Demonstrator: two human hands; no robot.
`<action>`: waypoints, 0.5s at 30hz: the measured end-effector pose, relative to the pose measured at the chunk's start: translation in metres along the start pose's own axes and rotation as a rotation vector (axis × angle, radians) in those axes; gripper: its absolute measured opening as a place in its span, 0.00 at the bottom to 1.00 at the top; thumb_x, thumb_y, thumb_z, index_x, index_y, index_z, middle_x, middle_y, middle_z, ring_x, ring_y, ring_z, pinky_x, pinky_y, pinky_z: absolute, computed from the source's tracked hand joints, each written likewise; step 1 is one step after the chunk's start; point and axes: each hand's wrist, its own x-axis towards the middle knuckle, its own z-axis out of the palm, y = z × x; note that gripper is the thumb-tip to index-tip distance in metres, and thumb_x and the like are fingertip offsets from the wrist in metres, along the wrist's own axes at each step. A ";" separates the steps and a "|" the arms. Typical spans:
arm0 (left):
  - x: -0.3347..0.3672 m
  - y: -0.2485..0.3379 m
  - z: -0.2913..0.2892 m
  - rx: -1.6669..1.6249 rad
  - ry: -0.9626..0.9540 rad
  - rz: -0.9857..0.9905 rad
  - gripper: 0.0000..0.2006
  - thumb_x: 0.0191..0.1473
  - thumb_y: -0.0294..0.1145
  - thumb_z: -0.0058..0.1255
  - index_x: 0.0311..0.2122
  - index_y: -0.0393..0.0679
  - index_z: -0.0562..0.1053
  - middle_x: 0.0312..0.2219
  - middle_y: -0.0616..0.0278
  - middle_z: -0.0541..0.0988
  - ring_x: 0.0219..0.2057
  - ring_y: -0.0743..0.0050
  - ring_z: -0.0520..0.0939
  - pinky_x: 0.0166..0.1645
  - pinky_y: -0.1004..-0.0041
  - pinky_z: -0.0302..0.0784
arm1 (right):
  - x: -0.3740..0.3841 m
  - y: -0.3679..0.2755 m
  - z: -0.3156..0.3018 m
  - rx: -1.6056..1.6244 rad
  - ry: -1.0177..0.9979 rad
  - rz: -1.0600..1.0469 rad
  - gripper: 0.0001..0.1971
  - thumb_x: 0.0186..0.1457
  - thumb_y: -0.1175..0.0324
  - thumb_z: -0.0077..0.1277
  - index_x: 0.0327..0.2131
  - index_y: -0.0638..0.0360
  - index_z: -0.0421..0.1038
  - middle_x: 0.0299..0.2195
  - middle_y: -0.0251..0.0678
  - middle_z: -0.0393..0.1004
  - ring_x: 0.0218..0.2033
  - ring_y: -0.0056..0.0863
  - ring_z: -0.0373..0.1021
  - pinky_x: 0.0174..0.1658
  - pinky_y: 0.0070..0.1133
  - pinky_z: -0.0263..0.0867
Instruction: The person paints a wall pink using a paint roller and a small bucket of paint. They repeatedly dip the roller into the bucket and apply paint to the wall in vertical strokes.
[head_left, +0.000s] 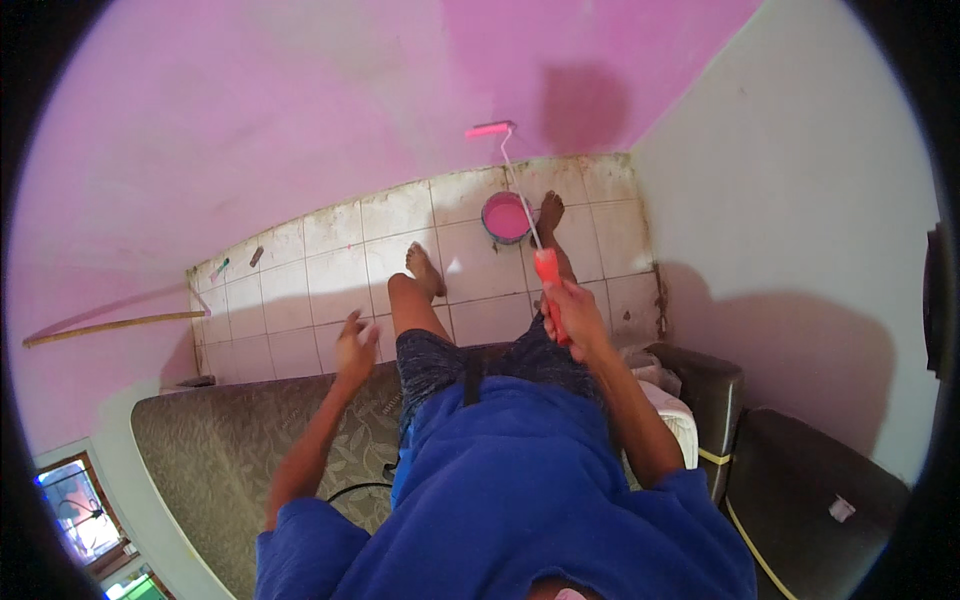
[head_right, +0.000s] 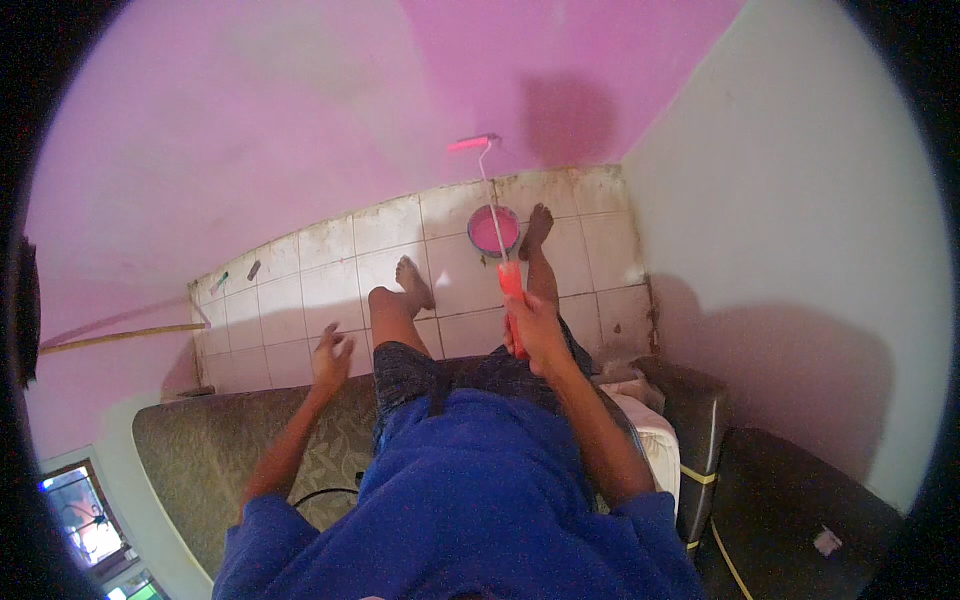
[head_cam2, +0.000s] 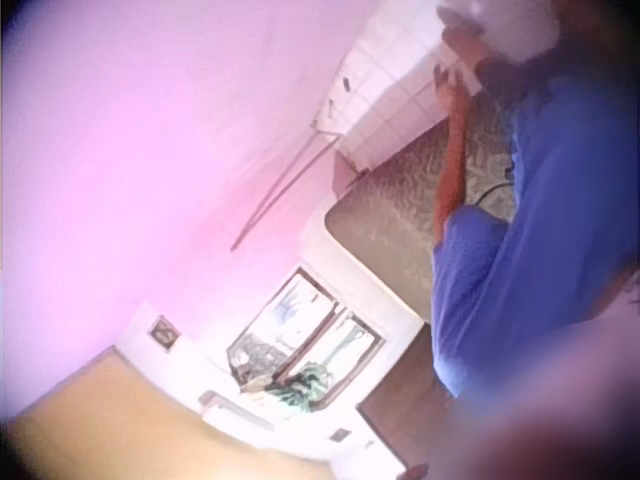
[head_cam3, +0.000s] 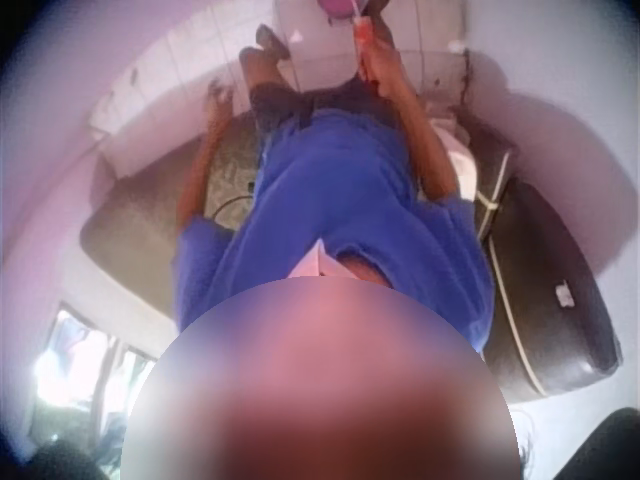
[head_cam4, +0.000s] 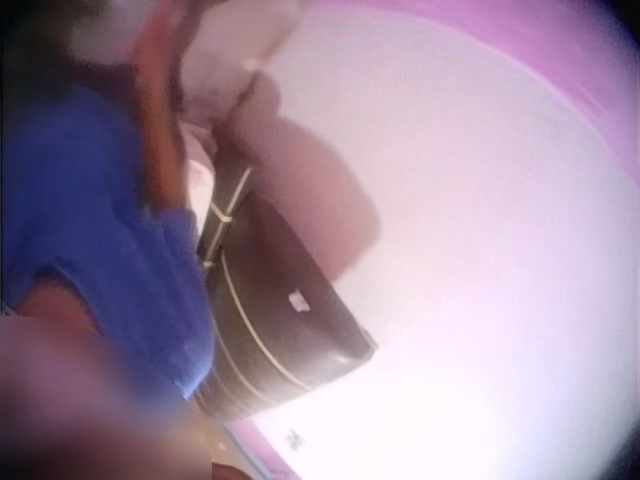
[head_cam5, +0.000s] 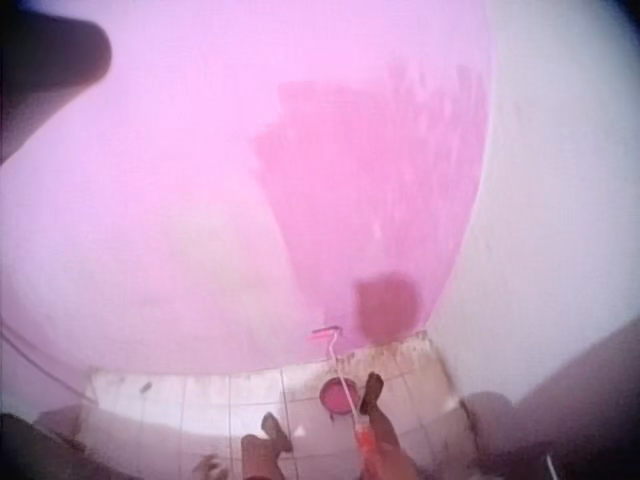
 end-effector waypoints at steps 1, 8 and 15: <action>-0.024 -0.044 -0.018 0.157 0.042 0.011 0.25 0.52 0.39 0.52 0.53 0.41 0.64 0.40 0.50 0.76 0.41 0.54 0.77 0.46 0.62 0.71 | 0.008 -0.005 0.003 0.003 0.009 0.002 0.11 0.57 0.61 0.46 0.31 0.58 0.64 0.18 0.30 0.65 0.13 0.18 0.62 0.14 0.17 0.58; -0.184 -0.115 -0.076 0.658 0.100 -0.204 0.30 0.54 0.51 0.43 0.57 0.42 0.60 0.55 0.45 0.60 0.58 0.48 0.58 0.60 0.51 0.50 | 0.075 -0.018 0.018 0.102 0.050 0.008 0.10 0.56 0.62 0.48 0.32 0.58 0.64 0.19 0.29 0.66 0.13 0.17 0.62 0.14 0.16 0.58; -0.189 -0.108 -0.051 0.697 0.198 -0.222 0.32 0.53 0.53 0.40 0.58 0.43 0.58 0.59 0.50 0.55 0.62 0.49 0.51 0.63 0.50 0.42 | 0.165 0.030 0.009 -0.010 0.079 0.061 0.07 0.53 0.67 0.51 0.29 0.57 0.66 0.16 0.28 0.65 0.12 0.19 0.62 0.14 0.18 0.59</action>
